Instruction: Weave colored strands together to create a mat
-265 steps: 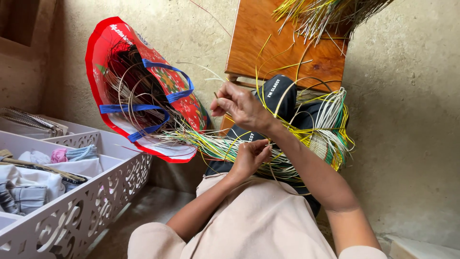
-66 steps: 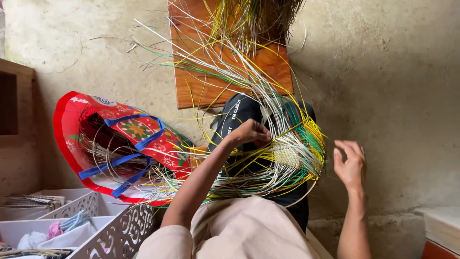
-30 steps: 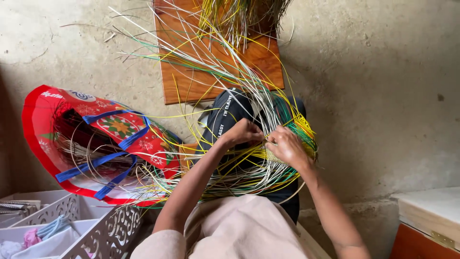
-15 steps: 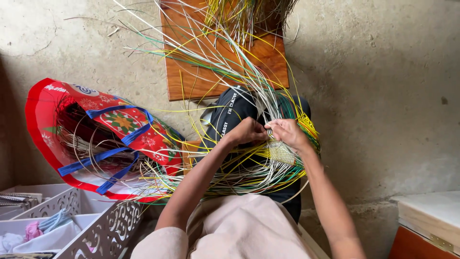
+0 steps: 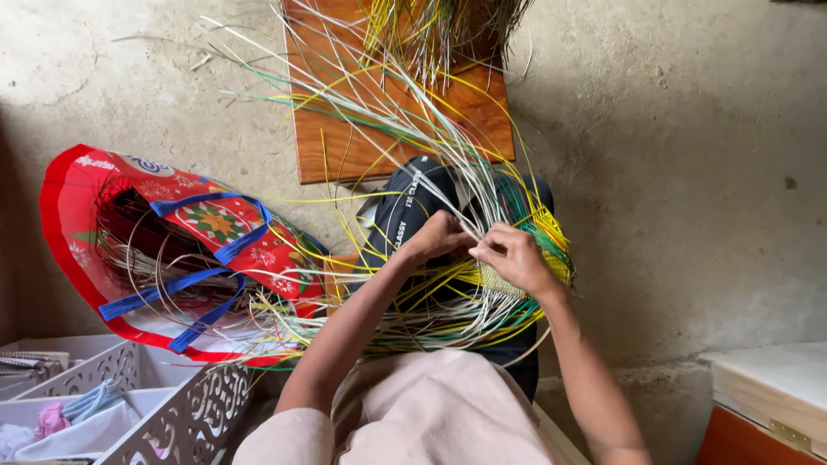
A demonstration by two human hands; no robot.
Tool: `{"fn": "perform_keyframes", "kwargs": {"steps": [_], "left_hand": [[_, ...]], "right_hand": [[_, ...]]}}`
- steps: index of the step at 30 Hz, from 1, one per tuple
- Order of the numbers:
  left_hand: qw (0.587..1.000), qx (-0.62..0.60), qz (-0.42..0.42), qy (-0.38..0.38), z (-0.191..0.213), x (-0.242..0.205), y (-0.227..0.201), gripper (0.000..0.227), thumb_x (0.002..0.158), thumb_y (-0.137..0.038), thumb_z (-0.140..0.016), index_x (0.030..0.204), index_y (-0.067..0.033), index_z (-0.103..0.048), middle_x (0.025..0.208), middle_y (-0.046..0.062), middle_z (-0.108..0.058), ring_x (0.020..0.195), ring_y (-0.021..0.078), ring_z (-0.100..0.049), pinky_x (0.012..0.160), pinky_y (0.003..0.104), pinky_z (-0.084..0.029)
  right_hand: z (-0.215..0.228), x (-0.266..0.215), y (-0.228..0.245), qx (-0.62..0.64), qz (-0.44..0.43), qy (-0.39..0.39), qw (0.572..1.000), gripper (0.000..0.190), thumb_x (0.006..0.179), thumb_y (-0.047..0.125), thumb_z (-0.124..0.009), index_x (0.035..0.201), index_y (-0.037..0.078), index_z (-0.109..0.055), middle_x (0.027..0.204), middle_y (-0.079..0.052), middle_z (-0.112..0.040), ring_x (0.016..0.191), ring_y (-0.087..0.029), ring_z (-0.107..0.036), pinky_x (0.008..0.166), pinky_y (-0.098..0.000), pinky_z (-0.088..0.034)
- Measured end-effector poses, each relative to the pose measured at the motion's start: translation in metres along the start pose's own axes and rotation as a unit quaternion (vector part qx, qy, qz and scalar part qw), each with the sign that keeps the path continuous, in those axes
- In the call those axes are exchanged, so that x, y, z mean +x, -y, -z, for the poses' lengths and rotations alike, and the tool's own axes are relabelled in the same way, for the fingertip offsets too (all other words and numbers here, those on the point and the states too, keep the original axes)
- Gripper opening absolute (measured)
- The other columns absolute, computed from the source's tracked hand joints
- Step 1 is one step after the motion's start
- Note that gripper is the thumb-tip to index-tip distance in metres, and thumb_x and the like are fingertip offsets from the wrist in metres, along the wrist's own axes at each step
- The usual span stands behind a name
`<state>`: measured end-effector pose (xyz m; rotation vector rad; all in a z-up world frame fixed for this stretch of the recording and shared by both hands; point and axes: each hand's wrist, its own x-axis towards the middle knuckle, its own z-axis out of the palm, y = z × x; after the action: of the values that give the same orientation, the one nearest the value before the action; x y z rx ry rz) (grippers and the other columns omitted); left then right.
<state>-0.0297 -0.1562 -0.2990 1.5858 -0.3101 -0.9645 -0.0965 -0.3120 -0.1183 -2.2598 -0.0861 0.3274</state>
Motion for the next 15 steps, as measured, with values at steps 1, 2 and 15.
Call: {"fn": "perform_keyframes", "kwargs": {"steps": [1,2,15], "left_hand": [[0.999,0.033,-0.014,0.009,-0.001,0.002,0.000,0.018,0.078,-0.031,-0.085,0.079,-0.0137,-0.080,0.071,0.007,-0.073,0.070,0.0195,-0.068,0.068,0.036,-0.052],[0.997,0.065,-0.029,0.018,-0.003,0.004,0.000,0.025,0.075,-0.032,-0.088,0.081,-0.0089,-0.079,0.074,0.015,-0.074,0.072,0.0278,-0.070,0.069,0.042,-0.052],[0.997,0.032,-0.043,0.064,-0.005,-0.003,-0.009,0.011,0.081,-0.025,-0.080,0.084,-0.0149,-0.082,0.076,0.003,-0.076,0.074,0.0154,-0.068,0.072,0.032,-0.053]], "right_hand": [[0.004,-0.005,0.007,0.088,0.004,0.009,0.996,0.007,0.089,0.009,-0.077,0.087,0.003,-0.076,0.062,-0.007,-0.062,0.052,-0.014,-0.050,0.055,-0.0269,-0.043],[0.008,-0.009,0.014,0.175,0.008,0.018,0.984,0.009,0.090,0.010,-0.077,0.084,0.005,-0.076,0.060,-0.006,-0.061,0.053,-0.012,-0.049,0.056,-0.0257,-0.042],[-0.012,0.005,-0.041,0.248,-0.100,-0.017,0.963,0.022,0.100,0.005,-0.056,0.108,-0.012,-0.068,0.053,0.003,-0.053,0.049,-0.001,-0.041,0.052,-0.0171,-0.034]]}}
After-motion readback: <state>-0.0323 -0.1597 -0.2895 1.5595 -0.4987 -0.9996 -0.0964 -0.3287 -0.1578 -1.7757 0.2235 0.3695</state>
